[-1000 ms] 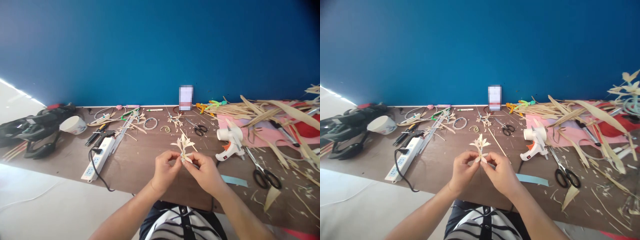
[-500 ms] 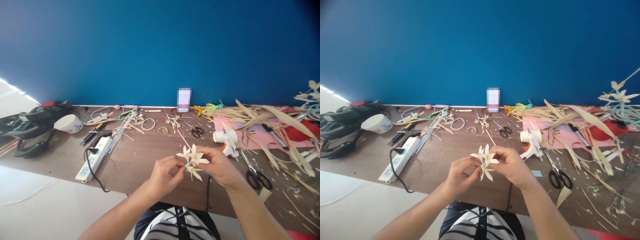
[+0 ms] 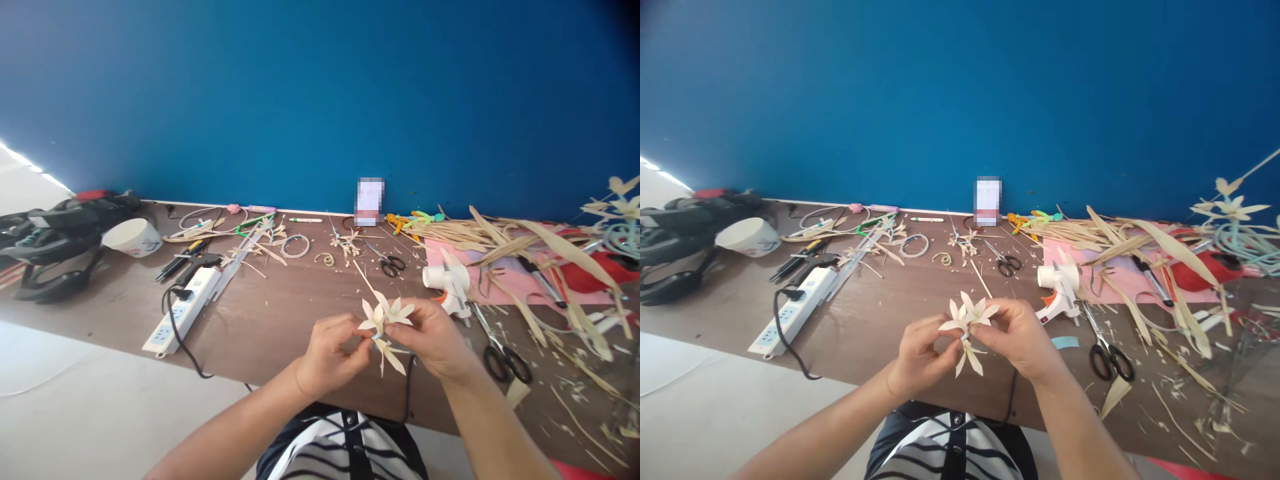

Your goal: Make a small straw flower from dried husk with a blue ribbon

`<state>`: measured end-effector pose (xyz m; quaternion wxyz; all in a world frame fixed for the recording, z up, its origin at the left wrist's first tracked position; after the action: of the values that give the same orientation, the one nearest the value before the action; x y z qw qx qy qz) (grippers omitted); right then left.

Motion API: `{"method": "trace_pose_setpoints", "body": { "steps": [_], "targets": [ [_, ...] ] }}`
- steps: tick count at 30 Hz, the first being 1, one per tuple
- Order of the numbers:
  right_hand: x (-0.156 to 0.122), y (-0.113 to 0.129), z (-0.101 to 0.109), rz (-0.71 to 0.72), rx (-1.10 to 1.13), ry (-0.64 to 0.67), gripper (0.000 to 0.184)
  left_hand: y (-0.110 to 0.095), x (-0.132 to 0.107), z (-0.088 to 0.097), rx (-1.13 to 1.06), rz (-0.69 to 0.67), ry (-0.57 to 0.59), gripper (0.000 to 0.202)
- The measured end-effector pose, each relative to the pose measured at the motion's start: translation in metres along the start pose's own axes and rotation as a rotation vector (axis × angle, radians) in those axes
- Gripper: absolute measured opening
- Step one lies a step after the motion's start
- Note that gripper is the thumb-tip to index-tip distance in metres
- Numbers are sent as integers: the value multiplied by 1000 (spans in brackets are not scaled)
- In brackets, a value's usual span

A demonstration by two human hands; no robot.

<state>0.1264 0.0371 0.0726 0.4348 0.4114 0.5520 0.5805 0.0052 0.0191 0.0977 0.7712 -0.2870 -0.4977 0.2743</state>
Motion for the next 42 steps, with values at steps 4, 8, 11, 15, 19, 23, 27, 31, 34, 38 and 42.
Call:
{"method": "trace_pose_setpoints", "body": {
  "steps": [4,8,11,15,19,23,27,31,34,38,42],
  "targets": [
    [-3,0,-3,-55,87,2,8,-4,0,0,17,-68,4,7],
    [-7,-1,-5,-108,133,-13,10,-6,0,1,19,-92,-1,9],
    [-8,1,-8,-120,188,-14,12,-7,0,3,13,-125,6,9],
    [-10,5,-12,-142,204,-11,12,-7,0,4,5,-158,12,8],
    [-11,6,-12,-147,208,-46,14,-6,1,5,-31,-157,4,11],
    [-10,7,-13,-138,227,-47,12,-8,2,6,-48,-172,-6,14],
    [-8,8,-14,-167,258,-51,14,-8,2,6,-13,-176,-4,16],
    [-6,6,-16,-197,264,-51,19,-4,0,5,20,-149,-9,16],
    [-6,3,-17,-207,298,-45,19,-2,-3,5,11,-141,-13,15],
    [-1,-3,-17,-230,371,-66,16,7,-1,4,-45,-41,7,12],
    [11,-1,-18,-237,420,-22,13,23,6,4,-208,202,-25,11]
  ]
}}
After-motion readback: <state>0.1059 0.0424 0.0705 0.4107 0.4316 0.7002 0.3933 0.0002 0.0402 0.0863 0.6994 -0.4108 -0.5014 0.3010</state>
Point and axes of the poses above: each hand's wrist, its own x-axis towards the middle knuckle, its own z-axis out of the back of the hand, y = z × x, the point moved 7 cm from there along x, towards the middle knuckle, and after that the axes turned 10 degrees about -x, right-handed, at the moved point
